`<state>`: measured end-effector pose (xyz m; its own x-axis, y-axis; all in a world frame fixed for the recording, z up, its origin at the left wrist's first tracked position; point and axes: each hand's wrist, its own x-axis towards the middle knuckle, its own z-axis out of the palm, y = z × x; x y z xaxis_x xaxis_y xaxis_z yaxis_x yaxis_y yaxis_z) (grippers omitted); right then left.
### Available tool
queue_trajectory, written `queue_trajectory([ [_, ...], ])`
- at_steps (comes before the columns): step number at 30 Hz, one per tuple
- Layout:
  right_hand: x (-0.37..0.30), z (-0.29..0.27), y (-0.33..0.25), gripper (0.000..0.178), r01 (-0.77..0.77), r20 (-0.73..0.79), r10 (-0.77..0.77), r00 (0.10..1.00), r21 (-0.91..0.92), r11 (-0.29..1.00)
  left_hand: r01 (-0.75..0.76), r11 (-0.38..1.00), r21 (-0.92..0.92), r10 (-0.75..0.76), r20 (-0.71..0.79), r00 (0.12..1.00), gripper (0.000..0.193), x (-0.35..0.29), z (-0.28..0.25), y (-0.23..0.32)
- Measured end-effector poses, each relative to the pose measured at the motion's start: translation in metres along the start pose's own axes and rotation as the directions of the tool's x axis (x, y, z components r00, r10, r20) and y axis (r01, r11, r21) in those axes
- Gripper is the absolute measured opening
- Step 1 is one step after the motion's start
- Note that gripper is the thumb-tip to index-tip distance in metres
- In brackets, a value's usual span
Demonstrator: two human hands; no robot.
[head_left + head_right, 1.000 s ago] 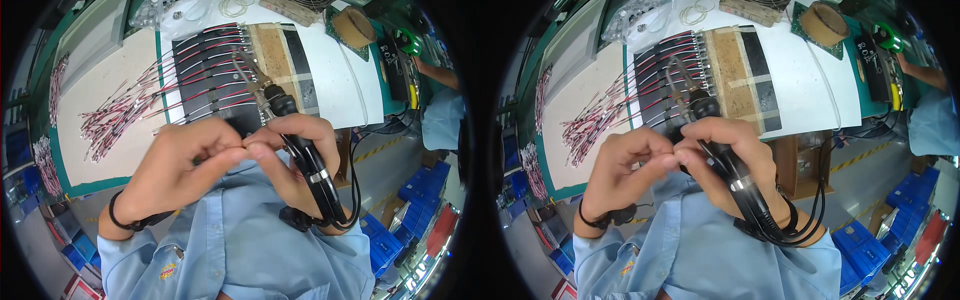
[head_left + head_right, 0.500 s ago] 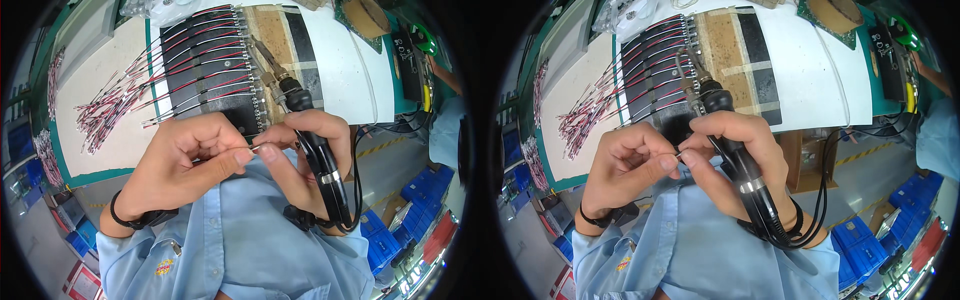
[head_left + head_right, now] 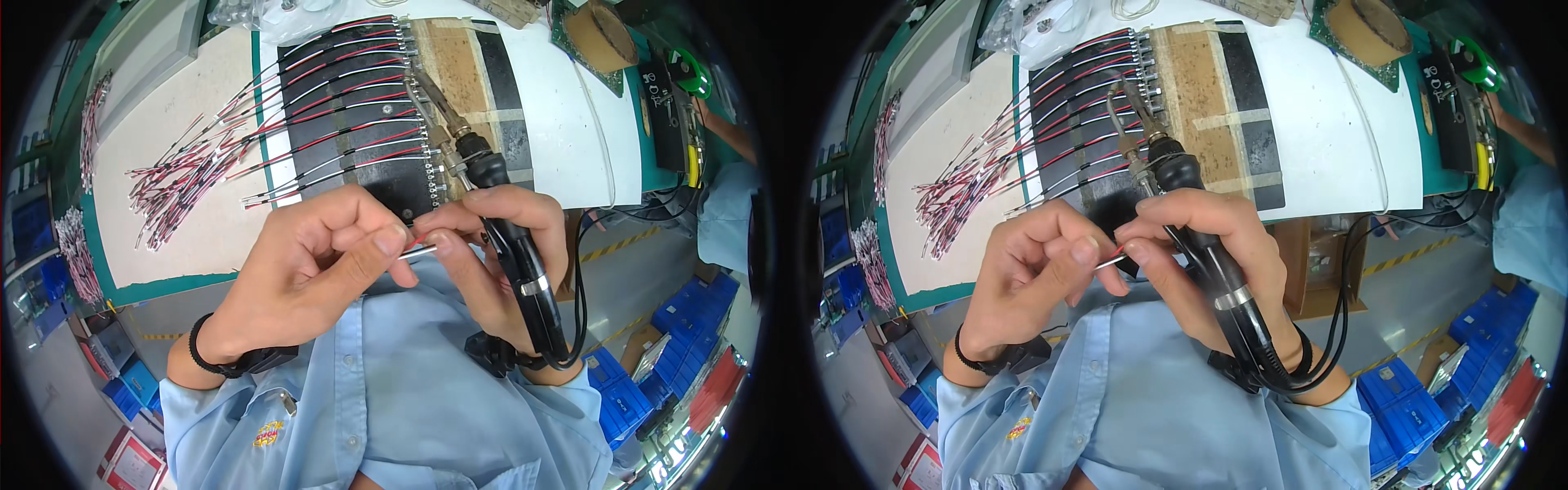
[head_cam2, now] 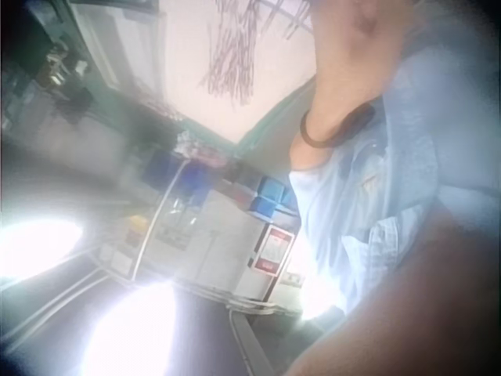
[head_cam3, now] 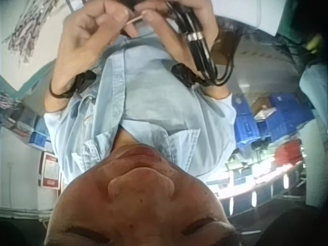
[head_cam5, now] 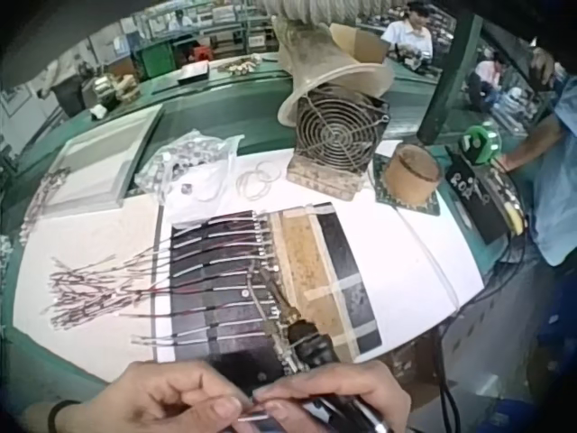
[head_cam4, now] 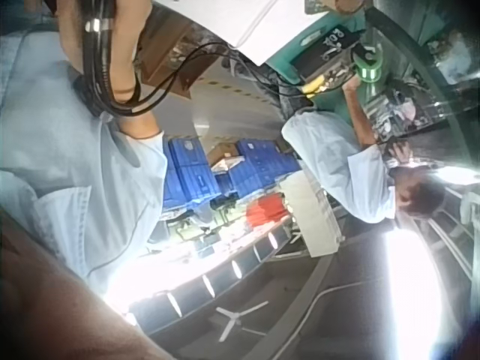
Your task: The person picks up a wire from a pile, aligns its end with a terminal on a board, and solders the connection using a soldering iron. This process is repeated for several more wires, alternating between selecting a wire and soldering it to the next terminal in the row.
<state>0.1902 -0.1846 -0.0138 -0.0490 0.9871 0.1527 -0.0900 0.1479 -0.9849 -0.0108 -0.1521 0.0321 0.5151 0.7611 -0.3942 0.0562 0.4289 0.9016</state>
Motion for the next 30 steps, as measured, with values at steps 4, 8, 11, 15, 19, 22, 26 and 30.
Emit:
queue_trajectory([
  [4,0.007,-0.001,0.004,0.034,0.091,0.071,-0.085,0.994,-0.093,0.991,0.079,0.996,0.035,-0.08,0.013,0.997,0.016,-0.003,-0.002,0.003],
  [8,0.002,0.002,-0.001,0.039,0.003,0.005,-0.003,1.0,0.081,0.997,-0.077,0.993,0.095,0.085,-0.086,0.993,0.012,-0.005,0.004,-0.008],
  [11,-0.009,0.004,-0.006,0.042,-0.063,-0.048,0.073,0.996,0.171,0.983,-0.12,0.97,0.21,0.144,-0.104,0.984,0.009,-0.007,0.006,-0.015],
  [15,-0.012,0.006,0.001,0.04,0.065,-0.054,-0.067,0.996,-0.042,0.997,-0.204,0.909,0.364,0.225,-0.015,0.974,0.009,-0.007,0.004,-0.017],
  [19,-0.013,0.01,0.002,0.039,0.02,-0.121,-0.015,0.993,0.034,0.999,-0.24,0.941,0.238,0.265,-0.083,0.961,0.008,-0.003,0.008,-0.019],
  [22,-0.014,0.012,0.001,0.039,-0.03,-0.131,0.036,0.991,0.052,0.998,-0.247,0.96,0.133,0.267,-0.161,0.95,0.007,-0.002,0.012,-0.022],
  [26,-0.014,0.01,0.003,0.042,0.022,-0.153,-0.021,0.988,0.008,1.0,-0.15,0.988,0.026,0.152,-0.206,0.967,0.007,0.0,0.015,-0.022],
  [30,-0.012,0.004,0.008,0.047,0.066,-0.052,-0.075,0.996,-0.155,0.986,-0.078,0.997,0.024,0.081,-0.191,0.978,0.008,0.009,0.015,-0.015],
])
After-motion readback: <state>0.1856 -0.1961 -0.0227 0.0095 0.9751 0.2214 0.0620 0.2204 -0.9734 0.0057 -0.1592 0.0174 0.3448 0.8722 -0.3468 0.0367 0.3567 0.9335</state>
